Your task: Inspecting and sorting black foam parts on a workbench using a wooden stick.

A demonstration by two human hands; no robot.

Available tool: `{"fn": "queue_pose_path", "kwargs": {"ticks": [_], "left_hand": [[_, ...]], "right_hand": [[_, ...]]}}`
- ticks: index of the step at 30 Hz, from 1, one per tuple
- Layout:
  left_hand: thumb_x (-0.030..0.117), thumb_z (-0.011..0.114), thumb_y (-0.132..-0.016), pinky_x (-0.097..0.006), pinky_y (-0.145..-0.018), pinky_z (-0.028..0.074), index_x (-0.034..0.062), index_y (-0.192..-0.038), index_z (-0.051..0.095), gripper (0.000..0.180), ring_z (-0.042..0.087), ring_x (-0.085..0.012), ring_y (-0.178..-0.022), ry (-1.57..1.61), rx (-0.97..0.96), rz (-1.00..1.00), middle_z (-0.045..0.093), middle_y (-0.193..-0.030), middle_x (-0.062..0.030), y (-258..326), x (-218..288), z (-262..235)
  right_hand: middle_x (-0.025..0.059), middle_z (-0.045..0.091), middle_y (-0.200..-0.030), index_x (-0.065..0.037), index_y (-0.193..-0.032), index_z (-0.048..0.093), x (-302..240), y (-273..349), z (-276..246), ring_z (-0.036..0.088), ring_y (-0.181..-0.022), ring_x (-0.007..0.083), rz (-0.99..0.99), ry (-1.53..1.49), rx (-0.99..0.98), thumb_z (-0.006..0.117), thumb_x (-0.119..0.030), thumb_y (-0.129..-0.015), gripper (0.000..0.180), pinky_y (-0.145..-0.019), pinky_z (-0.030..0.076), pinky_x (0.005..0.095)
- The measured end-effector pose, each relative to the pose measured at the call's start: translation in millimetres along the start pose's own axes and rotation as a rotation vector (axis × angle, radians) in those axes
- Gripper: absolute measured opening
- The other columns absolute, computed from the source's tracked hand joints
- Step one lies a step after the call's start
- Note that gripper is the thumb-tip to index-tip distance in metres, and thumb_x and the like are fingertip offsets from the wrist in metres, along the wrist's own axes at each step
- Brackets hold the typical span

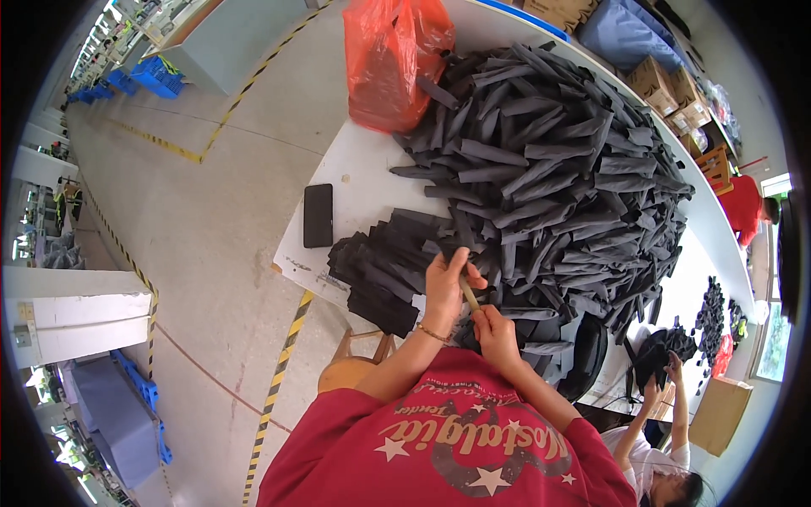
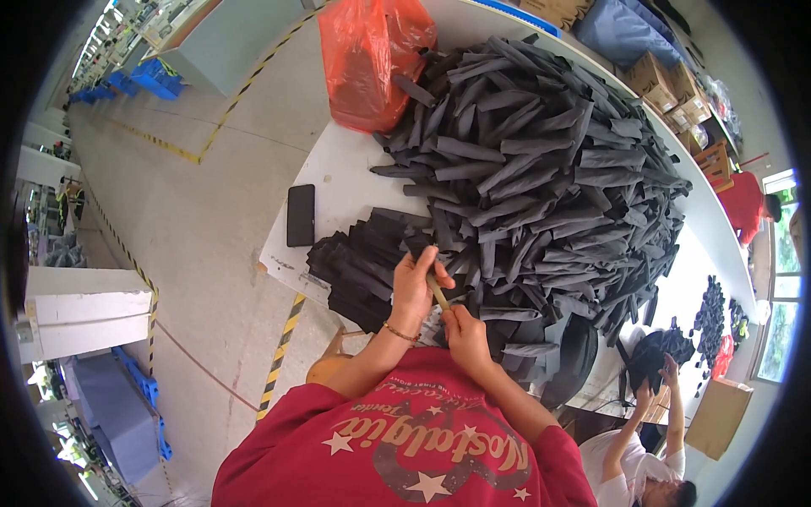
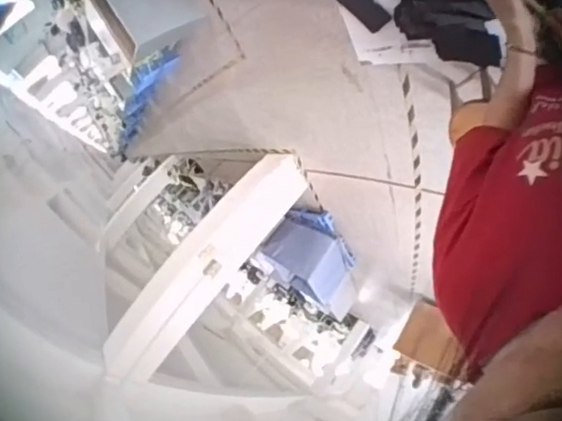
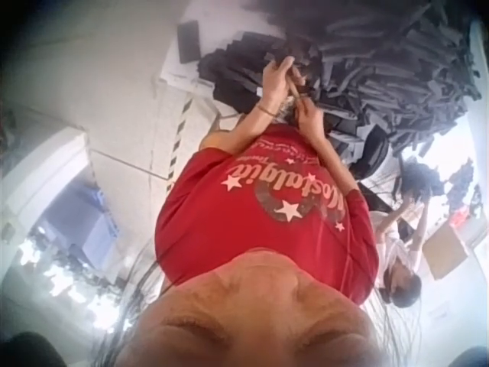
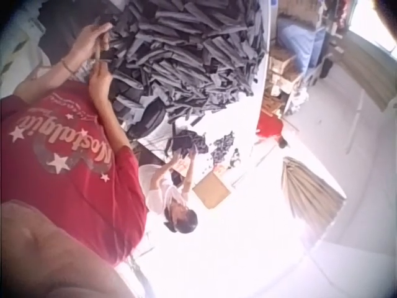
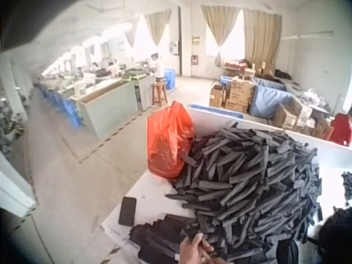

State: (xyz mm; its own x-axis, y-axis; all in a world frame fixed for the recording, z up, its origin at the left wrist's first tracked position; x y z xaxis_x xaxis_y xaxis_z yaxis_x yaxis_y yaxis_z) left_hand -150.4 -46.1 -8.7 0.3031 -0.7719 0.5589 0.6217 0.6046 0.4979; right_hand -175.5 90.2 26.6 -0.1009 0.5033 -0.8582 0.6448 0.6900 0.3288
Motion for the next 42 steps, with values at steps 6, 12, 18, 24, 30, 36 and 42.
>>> {"fn": "queue_pose_path", "kwargs": {"ticks": [6, 12, 18, 24, 30, 36, 42], "left_hand": [[0.027, 0.061, -0.094, -0.025, -0.035, 0.027, 0.0060, -0.089, 0.051, 0.023, 0.038, -0.0095, -0.037, 0.067, 0.093, 0.073, 0.045, -0.053, -0.0004, -19.1, 19.9, -21.3], [0.032, 0.060, -0.094, -0.026, -0.033, 0.027, 0.0073, -0.092, 0.052, 0.026, 0.034, -0.0092, -0.034, 0.009, 0.229, 0.051, 0.041, -0.051, 0.0007, -17.2, 20.0, -31.6], [0.054, 0.046, -0.095, -0.031, -0.042, 0.038, 0.0057, -0.101, 0.055, 0.050, 0.044, -0.0131, -0.043, 0.265, -0.178, -0.020, 0.046, -0.057, -0.0012, -32.3, 39.0, -10.6], [0.041, 0.044, -0.100, -0.035, -0.064, 0.047, 0.0020, -0.110, 0.054, 0.042, 0.053, -0.0178, -0.062, 0.228, -0.334, -0.105, 0.054, -0.073, -0.0044, -4.8, 1.0, 18.6], [0.026, 0.051, -0.098, -0.028, -0.068, 0.051, -0.0007, -0.103, 0.058, 0.029, 0.062, -0.0157, -0.071, -0.253, -0.228, -0.012, 0.065, -0.083, -0.0090, 18.3, -19.3, 13.8], [0.026, 0.058, -0.095, -0.035, -0.075, 0.054, -0.0002, -0.112, 0.057, 0.032, 0.066, -0.0212, -0.081, 0.142, -0.185, -0.052, 0.067, -0.086, -0.0104, -12.9, 29.7, 23.1], [0.017, 0.065, -0.091, -0.032, -0.051, 0.054, 0.0068, -0.089, 0.051, 0.017, 0.062, -0.0155, -0.057, 0.159, -0.016, 0.174, 0.061, -0.076, -0.0048, -15.7, 39.6, 20.7]], "right_hand": [[0.0212, 0.055, -0.062, 0.002, -0.089, 0.056, -7.5, 14.1, -0.8, 0.058, -0.051, 0.0287, -0.103, 0.110, -0.031, 0.055, -0.008, -0.093, 0.011, -0.049, 0.043, 0.0373], [0.0131, 0.055, -0.059, 0.002, -0.090, 0.056, -12.8, 30.5, -4.5, 0.055, -0.049, 0.0191, 0.066, -0.046, -0.181, 0.055, -0.009, -0.094, 0.012, -0.048, 0.042, 0.0324], [0.0045, 0.052, -0.056, 0.001, -0.090, 0.059, -13.7, 32.5, -11.0, 0.049, -0.049, 0.0101, 0.009, -0.021, -0.106, 0.052, -0.010, -0.096, 0.015, -0.047, 0.039, 0.0268], [0.0042, 0.051, -0.056, 0.001, -0.089, 0.059, 7.5, 6.0, -5.6, 0.048, -0.049, 0.0101, 0.080, -0.131, -0.066, 0.051, -0.012, -0.097, 0.017, -0.046, 0.037, 0.0278], [0.0002, 0.047, -0.057, 0.000, -0.087, 0.055, -3.4, -19.5, -0.8, 0.042, -0.050, 0.0066, -0.085, -0.097, 0.125, 0.048, -0.013, -0.099, 0.019, -0.045, 0.034, 0.0247], [0.0020, 0.049, -0.057, 0.000, -0.091, 0.057, -11.1, -18.7, 1.0, 0.044, -0.050, 0.0078, -0.117, -0.077, 0.090, 0.049, -0.012, -0.098, 0.016, -0.046, 0.036, 0.0262], [0.0091, 0.052, -0.058, 0.001, -0.094, 0.055, -14.9, -16.9, 5.6, 0.051, -0.050, 0.0164, -0.198, 0.018, 0.179, 0.050, -0.010, -0.096, 0.013, -0.048, 0.041, 0.0312]]}}
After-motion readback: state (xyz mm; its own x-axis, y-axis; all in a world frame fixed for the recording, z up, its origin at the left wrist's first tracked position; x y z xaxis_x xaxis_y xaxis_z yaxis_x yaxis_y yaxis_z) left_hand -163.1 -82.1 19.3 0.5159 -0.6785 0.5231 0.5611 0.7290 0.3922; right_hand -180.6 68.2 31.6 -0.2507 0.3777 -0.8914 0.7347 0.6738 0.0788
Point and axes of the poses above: each hand's wrist, its own y-axis away from the middle knuckle, its own z-axis out of the palm, x = y × z, the point moved 9 cm from there along -y, towards the middle knuckle
